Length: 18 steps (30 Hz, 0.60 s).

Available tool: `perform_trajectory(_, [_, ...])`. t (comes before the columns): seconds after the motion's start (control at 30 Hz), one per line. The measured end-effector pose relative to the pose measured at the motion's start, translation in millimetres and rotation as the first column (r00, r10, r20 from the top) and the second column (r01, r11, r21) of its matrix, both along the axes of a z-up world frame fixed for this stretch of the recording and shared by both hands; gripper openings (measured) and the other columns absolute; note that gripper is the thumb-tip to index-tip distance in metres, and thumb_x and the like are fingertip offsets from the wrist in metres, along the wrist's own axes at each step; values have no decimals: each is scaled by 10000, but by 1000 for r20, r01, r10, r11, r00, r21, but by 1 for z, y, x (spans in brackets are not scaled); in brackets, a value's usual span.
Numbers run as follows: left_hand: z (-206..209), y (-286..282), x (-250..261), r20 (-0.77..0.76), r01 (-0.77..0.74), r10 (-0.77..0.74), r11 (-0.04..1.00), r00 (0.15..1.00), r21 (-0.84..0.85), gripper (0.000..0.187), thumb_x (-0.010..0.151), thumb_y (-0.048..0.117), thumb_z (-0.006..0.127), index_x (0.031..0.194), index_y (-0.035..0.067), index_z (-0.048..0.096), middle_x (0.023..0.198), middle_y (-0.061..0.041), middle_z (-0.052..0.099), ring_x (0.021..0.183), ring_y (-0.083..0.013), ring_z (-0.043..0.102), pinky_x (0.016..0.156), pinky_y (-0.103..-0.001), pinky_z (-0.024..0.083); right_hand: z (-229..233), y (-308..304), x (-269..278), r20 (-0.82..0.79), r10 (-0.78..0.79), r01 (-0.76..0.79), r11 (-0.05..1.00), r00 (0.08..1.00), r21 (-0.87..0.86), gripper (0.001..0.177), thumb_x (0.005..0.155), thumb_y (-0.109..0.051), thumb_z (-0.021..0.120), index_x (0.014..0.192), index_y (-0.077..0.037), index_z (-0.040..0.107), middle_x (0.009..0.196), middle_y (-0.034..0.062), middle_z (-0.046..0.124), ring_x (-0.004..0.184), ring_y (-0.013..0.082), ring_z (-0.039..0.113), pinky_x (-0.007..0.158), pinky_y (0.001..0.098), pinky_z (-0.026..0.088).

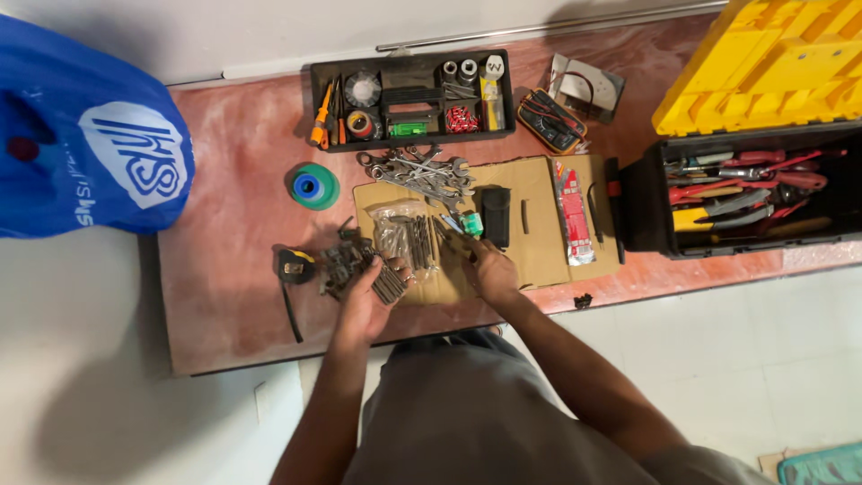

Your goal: The person sorts through various metal screws and small hardware pieces on a sheet of cardboard by hand, occasionally reaching for items in a black tool organizer.

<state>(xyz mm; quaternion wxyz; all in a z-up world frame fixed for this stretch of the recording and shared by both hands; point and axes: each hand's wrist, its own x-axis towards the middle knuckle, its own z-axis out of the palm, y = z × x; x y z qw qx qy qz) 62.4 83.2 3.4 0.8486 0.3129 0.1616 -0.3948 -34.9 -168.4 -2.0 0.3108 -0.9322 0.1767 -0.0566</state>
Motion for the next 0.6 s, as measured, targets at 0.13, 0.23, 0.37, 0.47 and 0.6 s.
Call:
perform_trajectory(0.13, [5,23,22,11,60,-61,998,998,20,265,1018,246,597,1207,62,599,1135,-135,723,1070,-307,710,929,-473,564,-6,28,12,-57,-180,183,981,982,60,358,879,-286,717,1213,-157,695,1075,118,715,936,345,705,796,448,558])
perform_trajectory(0.23, [12,34,35,40,110,-111,994,993,12,282,1021,239,606,1224,45,606,1128,-142,719,1042,-306,706,921,-471,572,-12,44,19,-81,-281,291,944,956,157,320,892,-397,737,1107,-160,711,1092,90,738,923,320,724,799,433,561])
perform_trajectory(0.37, [19,38,45,46,129,-131,991,990,45,281,1017,227,621,1207,20,616,1112,-143,720,1019,-289,709,898,-476,580,-27,47,23,-24,-374,369,899,927,235,303,914,-386,726,1096,-144,720,1040,111,750,941,317,730,805,418,567])
perform_trajectory(0.47, [18,39,44,28,137,-139,989,990,53,273,1013,227,623,1194,23,619,1092,-141,721,1005,-288,712,897,-477,589,-45,42,18,-18,-379,370,891,925,261,296,926,-350,720,1107,-116,714,1035,137,746,937,333,724,795,425,565])
perform_trajectory(0.6, [15,36,45,11,130,-130,991,991,37,261,1011,230,624,1177,29,614,1084,-136,725,996,-292,714,886,-490,595,-56,34,10,16,-377,338,847,926,411,289,947,-285,718,1090,-34,697,937,154,752,848,257,735,767,367,568])
